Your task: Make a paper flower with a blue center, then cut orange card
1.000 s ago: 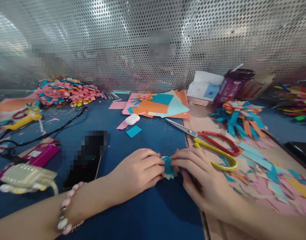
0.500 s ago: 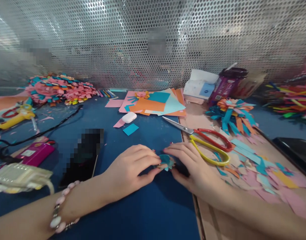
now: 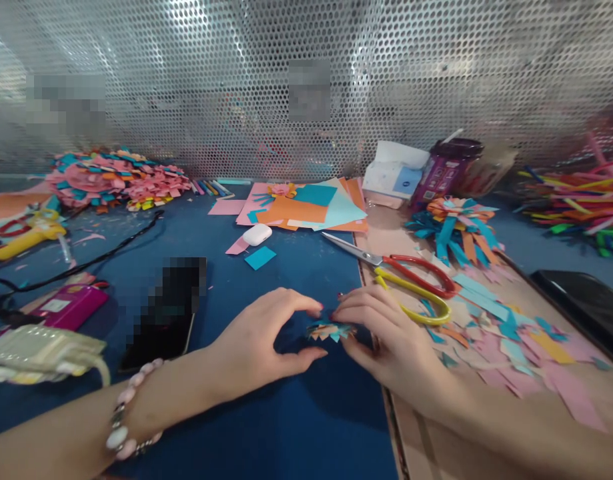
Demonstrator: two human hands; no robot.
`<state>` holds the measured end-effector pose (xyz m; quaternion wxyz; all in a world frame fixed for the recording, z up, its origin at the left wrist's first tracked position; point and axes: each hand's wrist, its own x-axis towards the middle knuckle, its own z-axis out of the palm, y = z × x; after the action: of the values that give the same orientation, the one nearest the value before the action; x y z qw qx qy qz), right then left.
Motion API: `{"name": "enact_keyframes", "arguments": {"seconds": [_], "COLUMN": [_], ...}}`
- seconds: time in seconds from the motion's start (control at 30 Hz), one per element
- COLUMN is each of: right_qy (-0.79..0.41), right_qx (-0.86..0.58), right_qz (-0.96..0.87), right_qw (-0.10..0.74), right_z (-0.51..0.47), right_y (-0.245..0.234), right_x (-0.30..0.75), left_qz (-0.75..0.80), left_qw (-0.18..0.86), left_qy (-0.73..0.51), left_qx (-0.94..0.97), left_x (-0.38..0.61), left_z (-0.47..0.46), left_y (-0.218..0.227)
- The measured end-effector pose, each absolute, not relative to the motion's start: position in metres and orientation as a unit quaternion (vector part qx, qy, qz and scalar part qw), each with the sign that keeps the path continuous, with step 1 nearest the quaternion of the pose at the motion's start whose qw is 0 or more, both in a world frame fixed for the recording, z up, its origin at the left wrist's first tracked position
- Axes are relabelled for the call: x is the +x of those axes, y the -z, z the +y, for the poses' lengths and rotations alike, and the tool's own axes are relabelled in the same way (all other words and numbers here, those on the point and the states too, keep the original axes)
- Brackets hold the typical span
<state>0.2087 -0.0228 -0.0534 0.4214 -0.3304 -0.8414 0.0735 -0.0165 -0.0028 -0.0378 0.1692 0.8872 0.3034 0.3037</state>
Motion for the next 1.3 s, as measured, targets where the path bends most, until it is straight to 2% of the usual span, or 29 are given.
{"name": "enact_keyframes", "arguments": {"seconds": [0.43, 0.73, 1.0, 1.13, 1.3], "right_qy": [-0.150, -0.236, -0.343, -0.307, -0.162], "right_qx": [-0.363, -0.368, -0.413, -0.398, -0.328], "right_qz": [-0.815, -0.792, -0.755, -0.767, -0.813], "right_qw": [0.426, 0.425, 0.377, 0.398, 0.454], "right_z": [-0.036, -0.036, -0.031, -0.031, -0.035], "right_y": [0.045, 0.039, 0.042, 0.042, 0.042], "right_x": [0.198, 0.199, 0.201, 0.201, 0.198], "left_qz": [0.316, 0.329, 0.358, 0.341, 0.319], "left_qw": [0.199, 0.295, 0.396, 0.378, 0.271], "left_qy": [-0.362, -0.357, -0.354, -0.356, -0.372], "left_qx": [0.854, 0.823, 0.768, 0.783, 0.828], "left_x": [-0.012, -0.013, -0.009, -0.008, -0.011], "left_z": [-0.015, -0.019, -0.015, -0.015, -0.020], "left_y": [0.034, 0.035, 0.027, 0.029, 0.033]}}
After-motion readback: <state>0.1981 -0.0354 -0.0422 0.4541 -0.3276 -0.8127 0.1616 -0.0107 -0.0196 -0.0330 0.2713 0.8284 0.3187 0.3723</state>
